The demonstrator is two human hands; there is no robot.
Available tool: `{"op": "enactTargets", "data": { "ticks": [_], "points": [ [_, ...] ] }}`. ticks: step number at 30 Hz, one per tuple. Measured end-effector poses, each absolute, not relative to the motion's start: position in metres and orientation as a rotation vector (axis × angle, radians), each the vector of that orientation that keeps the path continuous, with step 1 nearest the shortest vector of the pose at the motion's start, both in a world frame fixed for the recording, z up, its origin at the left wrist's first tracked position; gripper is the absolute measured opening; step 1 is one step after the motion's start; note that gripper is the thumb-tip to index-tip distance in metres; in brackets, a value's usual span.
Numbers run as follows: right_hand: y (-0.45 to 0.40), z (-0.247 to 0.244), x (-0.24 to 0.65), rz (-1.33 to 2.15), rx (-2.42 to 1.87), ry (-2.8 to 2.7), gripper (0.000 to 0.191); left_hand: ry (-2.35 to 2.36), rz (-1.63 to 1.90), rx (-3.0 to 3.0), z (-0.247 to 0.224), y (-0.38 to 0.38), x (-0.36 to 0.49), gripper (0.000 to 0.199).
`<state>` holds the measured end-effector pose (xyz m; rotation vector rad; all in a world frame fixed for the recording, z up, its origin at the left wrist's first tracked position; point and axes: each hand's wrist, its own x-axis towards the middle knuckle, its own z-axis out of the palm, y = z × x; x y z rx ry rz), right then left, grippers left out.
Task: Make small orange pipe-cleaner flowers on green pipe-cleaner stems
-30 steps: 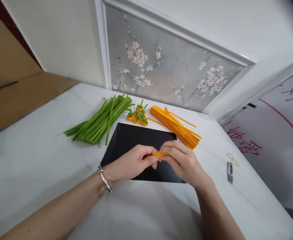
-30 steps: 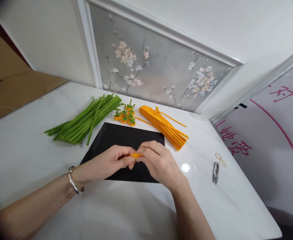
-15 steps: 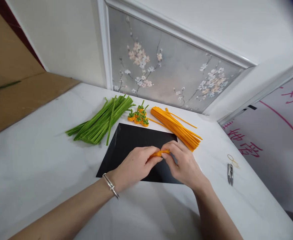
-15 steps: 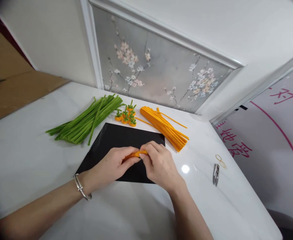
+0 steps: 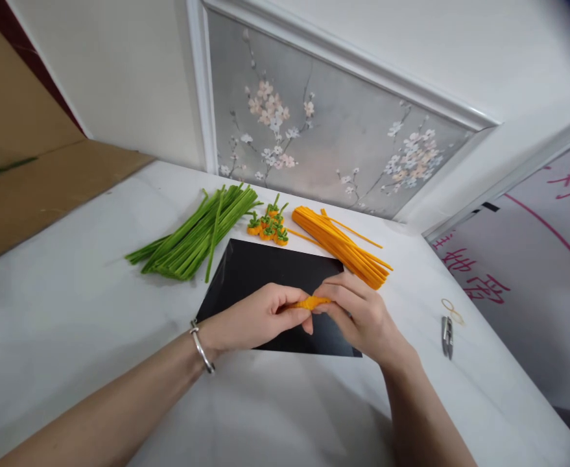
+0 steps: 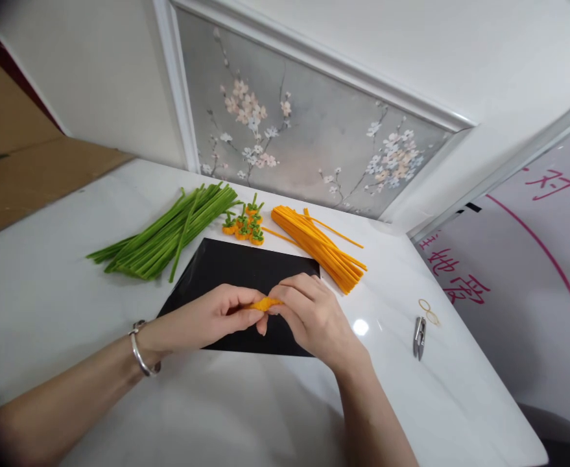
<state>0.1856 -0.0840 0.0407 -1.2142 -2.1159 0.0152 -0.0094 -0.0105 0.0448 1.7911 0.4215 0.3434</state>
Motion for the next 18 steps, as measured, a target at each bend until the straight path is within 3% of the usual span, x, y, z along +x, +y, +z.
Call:
{"op": "enactTargets", "data": {
  "ticks": [9, 14, 18],
  "points": [
    [-0.085, 0.040, 0.187, 0.036, -1.334, -2.133, 0.013, 0.663, 0.619, 2.209, 0.031, -0.022, -0.003, 0.009],
    [-0.085, 0.041, 0.192, 0.115, -1.277, -2.041, 0.036, 0.665, 0.670, 2.221, 0.028, -0.019, -0.004, 0.021],
    [-0.084, 0.039, 0.192, 0.024, -1.188, -2.089, 0.024, 0.599, 0.584, 2.145, 0.032, -0.018, -0.005, 0.031]
  ]
}}
